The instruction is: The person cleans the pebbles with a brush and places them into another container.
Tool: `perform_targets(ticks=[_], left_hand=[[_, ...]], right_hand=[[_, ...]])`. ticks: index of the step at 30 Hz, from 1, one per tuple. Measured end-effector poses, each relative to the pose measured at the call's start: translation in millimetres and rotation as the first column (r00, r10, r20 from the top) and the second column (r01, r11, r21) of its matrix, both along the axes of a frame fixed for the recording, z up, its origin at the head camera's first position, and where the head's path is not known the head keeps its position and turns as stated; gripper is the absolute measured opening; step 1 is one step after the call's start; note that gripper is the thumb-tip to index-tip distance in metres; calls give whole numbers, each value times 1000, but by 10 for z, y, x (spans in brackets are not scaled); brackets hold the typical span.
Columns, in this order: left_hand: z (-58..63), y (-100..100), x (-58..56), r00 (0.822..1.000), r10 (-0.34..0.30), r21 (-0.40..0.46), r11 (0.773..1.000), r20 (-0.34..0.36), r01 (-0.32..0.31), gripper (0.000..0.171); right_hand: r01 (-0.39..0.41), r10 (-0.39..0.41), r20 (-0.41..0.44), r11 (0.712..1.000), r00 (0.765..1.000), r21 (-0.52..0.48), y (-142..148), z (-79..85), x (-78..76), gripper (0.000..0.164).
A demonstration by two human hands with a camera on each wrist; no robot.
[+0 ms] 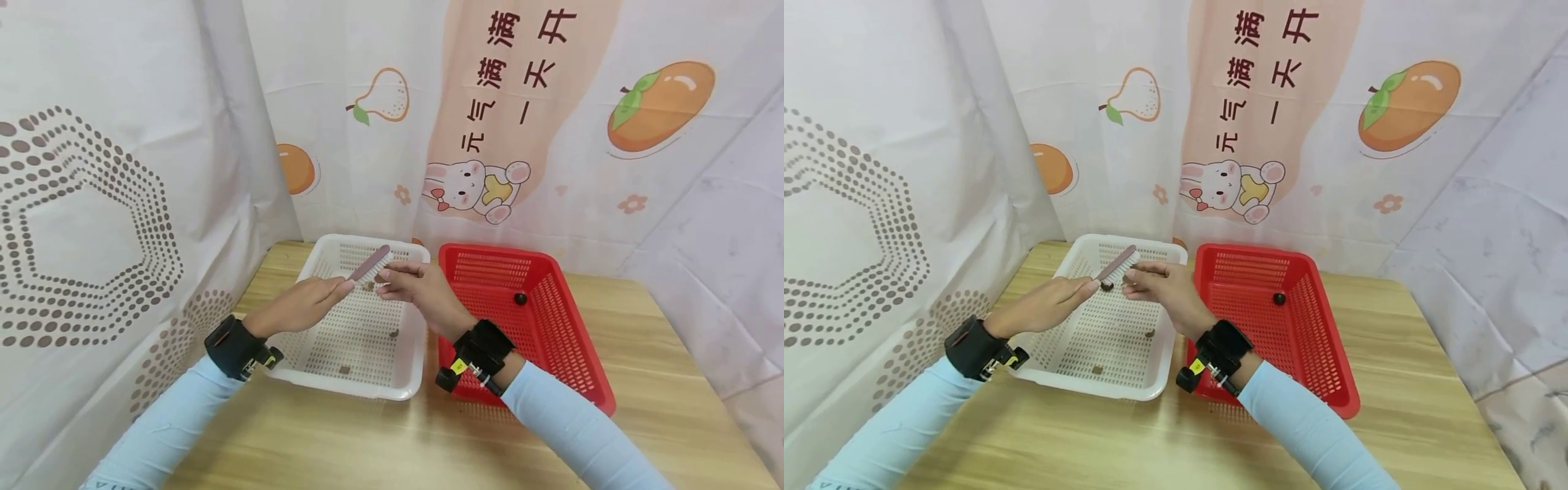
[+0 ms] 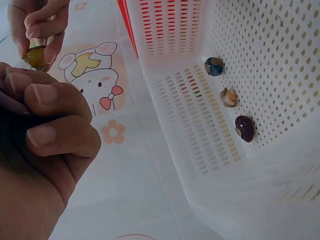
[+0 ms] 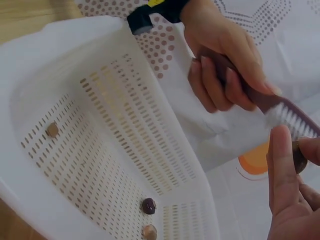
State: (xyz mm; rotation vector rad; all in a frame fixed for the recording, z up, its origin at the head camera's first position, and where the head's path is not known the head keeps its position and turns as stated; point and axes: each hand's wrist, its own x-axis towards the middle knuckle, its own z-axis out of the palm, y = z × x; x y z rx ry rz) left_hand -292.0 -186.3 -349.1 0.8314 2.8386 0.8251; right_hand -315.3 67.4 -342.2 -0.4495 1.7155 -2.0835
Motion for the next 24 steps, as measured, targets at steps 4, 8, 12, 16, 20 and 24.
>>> perform_targets(ticks=[4, 8, 12, 16, 20, 24], left_hand=[[1, -2, 0, 1000, -2, -13, 1000, 4, 2, 51], [-13, -11, 0, 1000, -3, -23, 1000, 11, 3, 54], [-22, -23, 10, 1000, -10, -24, 1000, 21, 11, 54], [-18, -27, 26, 999, -18, -9, 1000, 35, 19, 53], [-7, -31, 45, 999, -21, -4, 1000, 32, 21, 52], [-6, -40, 61, 999, -16, -8, 1000, 40, 16, 54]], right_hand=[[13, -13, -14, 1000, 1000, -12, 7, -4, 3, 33], [-67, 67, -9, 997, 998, 34, -7, -30, 29, 34], [-23, 23, -15, 1000, 1000, 21, 15, -44, 16, 34], [-21, 21, -8, 1000, 1000, 9, 14, -33, 16, 37], [-79, 81, -28, 995, 996, 59, 5, -23, 48, 37], [-30, 32, -52, 999, 998, 46, 18, -11, 41, 33]])
